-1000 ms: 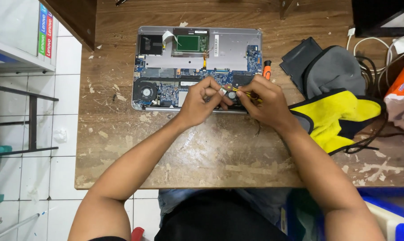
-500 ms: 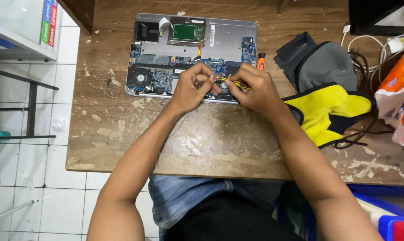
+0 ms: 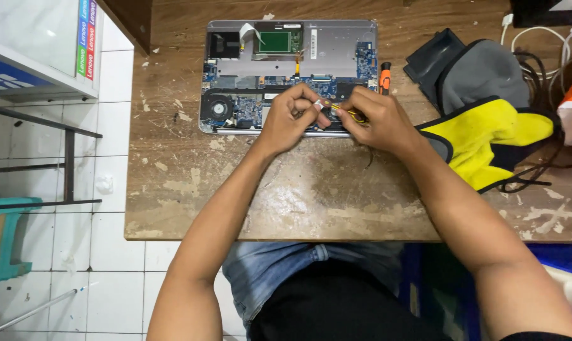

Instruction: Repairing a laptop by unscrewing internal components and manipulating connectors on the motherboard.

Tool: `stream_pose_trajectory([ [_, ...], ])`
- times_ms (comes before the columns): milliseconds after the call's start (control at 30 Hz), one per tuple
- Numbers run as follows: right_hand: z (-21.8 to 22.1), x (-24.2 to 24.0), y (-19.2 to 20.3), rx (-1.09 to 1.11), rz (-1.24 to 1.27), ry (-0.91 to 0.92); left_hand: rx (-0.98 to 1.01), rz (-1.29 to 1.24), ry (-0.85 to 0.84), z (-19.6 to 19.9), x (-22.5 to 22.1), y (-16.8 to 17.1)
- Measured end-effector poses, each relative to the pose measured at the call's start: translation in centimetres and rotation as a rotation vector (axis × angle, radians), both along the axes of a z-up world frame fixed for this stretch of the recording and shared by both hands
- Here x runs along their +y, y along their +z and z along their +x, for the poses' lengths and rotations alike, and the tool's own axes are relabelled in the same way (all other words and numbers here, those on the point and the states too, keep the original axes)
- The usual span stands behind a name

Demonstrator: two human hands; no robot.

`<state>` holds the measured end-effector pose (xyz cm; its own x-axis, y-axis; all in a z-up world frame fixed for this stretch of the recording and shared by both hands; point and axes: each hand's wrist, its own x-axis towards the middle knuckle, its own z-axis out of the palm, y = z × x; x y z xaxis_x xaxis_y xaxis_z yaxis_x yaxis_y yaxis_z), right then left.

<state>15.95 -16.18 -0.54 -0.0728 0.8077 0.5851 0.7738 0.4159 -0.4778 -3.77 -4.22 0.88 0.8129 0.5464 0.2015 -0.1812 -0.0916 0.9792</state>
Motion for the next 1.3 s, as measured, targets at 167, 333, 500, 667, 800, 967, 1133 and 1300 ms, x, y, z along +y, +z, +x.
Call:
stream_pose_trajectory([
  [167, -0.2, -0.2, -0.1, -0.094, 0.003, -0.068, -0.018, -0.042, 0.004, -0.2, -0.1, -0.4],
  [333, 0.4, 0.0, 1.0, -0.195, 0.024, -0.129, -0.039, -0.094, -0.018, 0.0, 0.4, -0.9],
  [500, 0.6, 0.4, 1.0, -0.268, 0.070, -0.158, -0.064, -0.128, -0.028, 0.2, 1.1, -1.5],
  [667, 0.2, 0.0, 0.7, -0.292, 0.070, -0.175, -0.073, -0.115, -0.026, 0.1, 0.8, -1.4],
  [800, 0.2, 0.1, 0.8, -0.262, 0.082, -0.184, -0.072, -0.095, -0.025, 0.3, 0.6, -1.0],
  [967, -0.8, -0.2, 0.9, -0.208, 0.082, -0.178, -0.035, -0.022, 0.004, 0.1, 0.1, -0.9],
  [1133, -1.2, -0.8, 1.5, -0.090, 0.042, -0.093, -0.057, 0.058, -0.027, 0.1, -0.3, -1.1],
  [1300, -1.8, -0.7, 1.6, -0.066, 0.031, -0.072, -0.043, 0.112, -0.095, 0.0, -0.1, -0.7],
])
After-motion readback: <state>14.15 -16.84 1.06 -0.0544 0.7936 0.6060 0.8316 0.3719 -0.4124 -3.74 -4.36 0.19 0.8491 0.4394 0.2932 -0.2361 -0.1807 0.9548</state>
